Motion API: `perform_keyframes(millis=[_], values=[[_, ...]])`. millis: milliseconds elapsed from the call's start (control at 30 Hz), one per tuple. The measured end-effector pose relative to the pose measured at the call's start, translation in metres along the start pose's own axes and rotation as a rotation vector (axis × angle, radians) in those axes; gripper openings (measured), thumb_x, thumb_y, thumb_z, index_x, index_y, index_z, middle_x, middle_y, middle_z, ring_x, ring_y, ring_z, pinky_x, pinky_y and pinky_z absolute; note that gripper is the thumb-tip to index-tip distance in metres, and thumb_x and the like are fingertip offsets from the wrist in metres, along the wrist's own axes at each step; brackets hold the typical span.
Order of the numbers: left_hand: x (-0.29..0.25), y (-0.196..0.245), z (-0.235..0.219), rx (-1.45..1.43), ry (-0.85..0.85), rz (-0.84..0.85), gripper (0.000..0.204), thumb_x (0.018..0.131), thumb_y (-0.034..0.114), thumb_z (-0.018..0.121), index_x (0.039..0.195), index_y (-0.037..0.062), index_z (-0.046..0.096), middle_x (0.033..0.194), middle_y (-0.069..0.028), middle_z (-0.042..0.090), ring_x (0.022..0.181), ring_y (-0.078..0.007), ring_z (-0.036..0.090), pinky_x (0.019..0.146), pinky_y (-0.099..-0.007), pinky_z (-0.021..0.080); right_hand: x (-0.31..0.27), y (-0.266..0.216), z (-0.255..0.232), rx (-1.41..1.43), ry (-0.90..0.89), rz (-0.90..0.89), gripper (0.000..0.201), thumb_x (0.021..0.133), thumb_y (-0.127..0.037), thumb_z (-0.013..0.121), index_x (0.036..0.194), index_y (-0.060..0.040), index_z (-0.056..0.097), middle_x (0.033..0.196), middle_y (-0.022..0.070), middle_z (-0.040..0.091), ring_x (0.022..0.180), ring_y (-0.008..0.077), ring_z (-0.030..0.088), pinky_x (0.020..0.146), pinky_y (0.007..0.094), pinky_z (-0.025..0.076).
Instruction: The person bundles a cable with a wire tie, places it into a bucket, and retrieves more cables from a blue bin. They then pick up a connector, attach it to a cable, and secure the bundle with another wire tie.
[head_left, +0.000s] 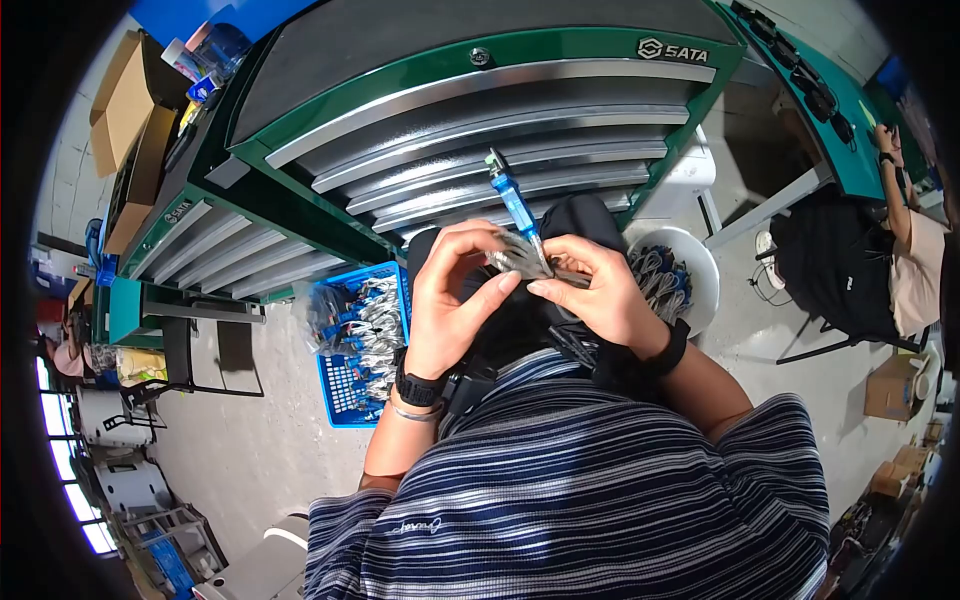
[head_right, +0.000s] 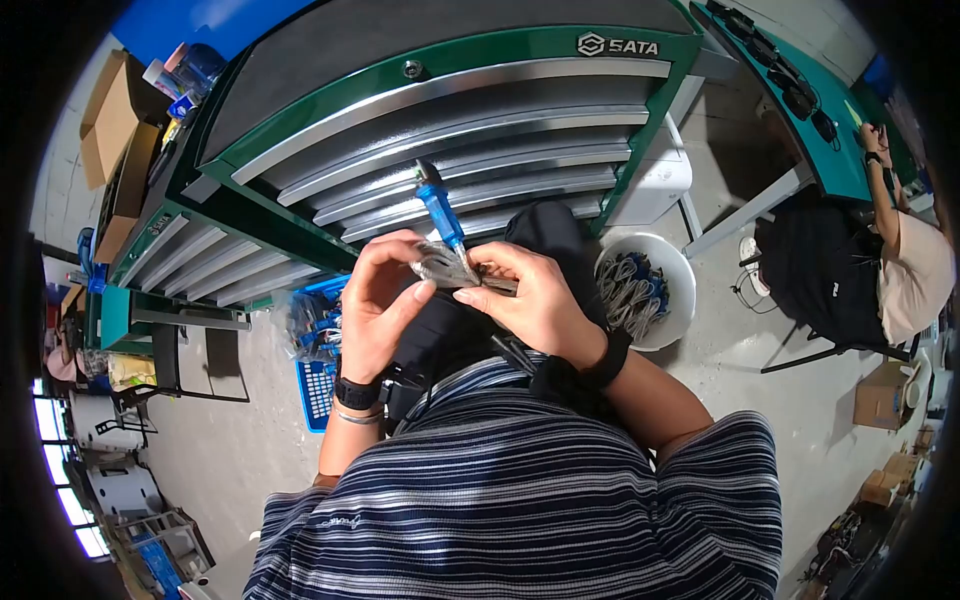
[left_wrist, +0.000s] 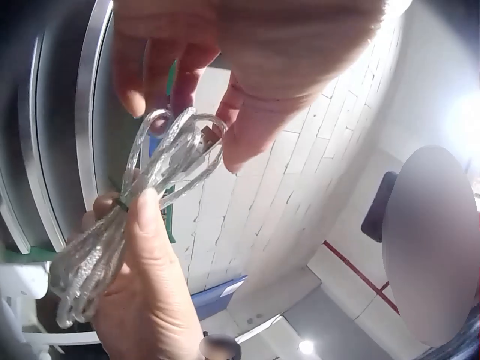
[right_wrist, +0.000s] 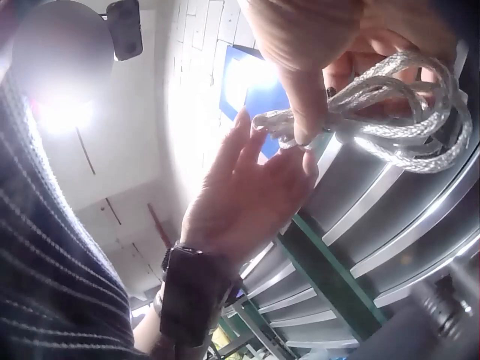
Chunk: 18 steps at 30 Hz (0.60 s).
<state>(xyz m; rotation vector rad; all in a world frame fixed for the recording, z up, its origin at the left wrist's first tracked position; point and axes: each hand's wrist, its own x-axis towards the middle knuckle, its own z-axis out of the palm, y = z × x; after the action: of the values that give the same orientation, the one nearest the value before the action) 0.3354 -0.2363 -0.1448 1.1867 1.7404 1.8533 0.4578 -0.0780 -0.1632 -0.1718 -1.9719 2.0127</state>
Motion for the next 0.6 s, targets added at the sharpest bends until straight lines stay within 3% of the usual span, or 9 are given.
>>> perform_keyframes(millis=[133,233,400,600], values=[[-0.004,-0.002,-0.003,-0.153,-0.053,0.032,0.025,0.085,0.000,0.069,0.107,0.0000,0.058,0.122,-0.0110,0.052,0.112,-0.0182,0.054,0.096,-0.0312,0.045,0.001,-0.002,-0.001,-0.227,0.035,-0.118,0.033,0.079,-0.004,0.076,0.107,0.0000,0.060,0.096,0.0054,0.064,0.087,0.0098,0.060,0.079,0.0262,0.050],[-0.005,0.002,0.001,-0.348,-0.036,-0.051,0.031,0.090,-0.004,0.060,0.119,-0.0012,0.050,0.126,-0.0126,0.052,0.118,-0.0195,0.052,0.103,-0.0332,0.040,0.001,0.006,-0.003,-0.123,0.047,-0.061,0.032,0.077,-0.005,0.078,0.103,-0.0017,0.059,0.094,0.0043,0.062,0.086,0.0091,0.059,0.078,0.0264,0.050],[-0.006,-0.002,0.002,-0.374,-0.026,-0.077,0.034,0.090,0.002,0.062,0.122,0.0006,0.051,0.128,-0.0168,0.054,0.120,-0.0240,0.053,0.104,-0.0376,0.041,-0.002,0.004,-0.009,0.026,-0.068,0.095,0.033,0.079,-0.009,0.077,0.106,-0.0026,0.059,0.092,0.0018,0.059,0.086,0.0081,0.056,0.078,0.0255,0.048],[-0.005,-0.004,-0.004,-0.372,-0.067,-0.094,0.031,0.091,0.005,0.062,0.121,-0.0007,0.056,0.131,-0.0184,0.054,0.124,-0.0264,0.052,0.106,-0.0388,0.039,-0.002,-0.001,-0.010,0.146,-0.149,0.138,0.034,0.082,-0.009,0.076,0.109,-0.0012,0.057,0.096,0.0002,0.057,0.091,0.0072,0.054,0.082,0.0242,0.046]])
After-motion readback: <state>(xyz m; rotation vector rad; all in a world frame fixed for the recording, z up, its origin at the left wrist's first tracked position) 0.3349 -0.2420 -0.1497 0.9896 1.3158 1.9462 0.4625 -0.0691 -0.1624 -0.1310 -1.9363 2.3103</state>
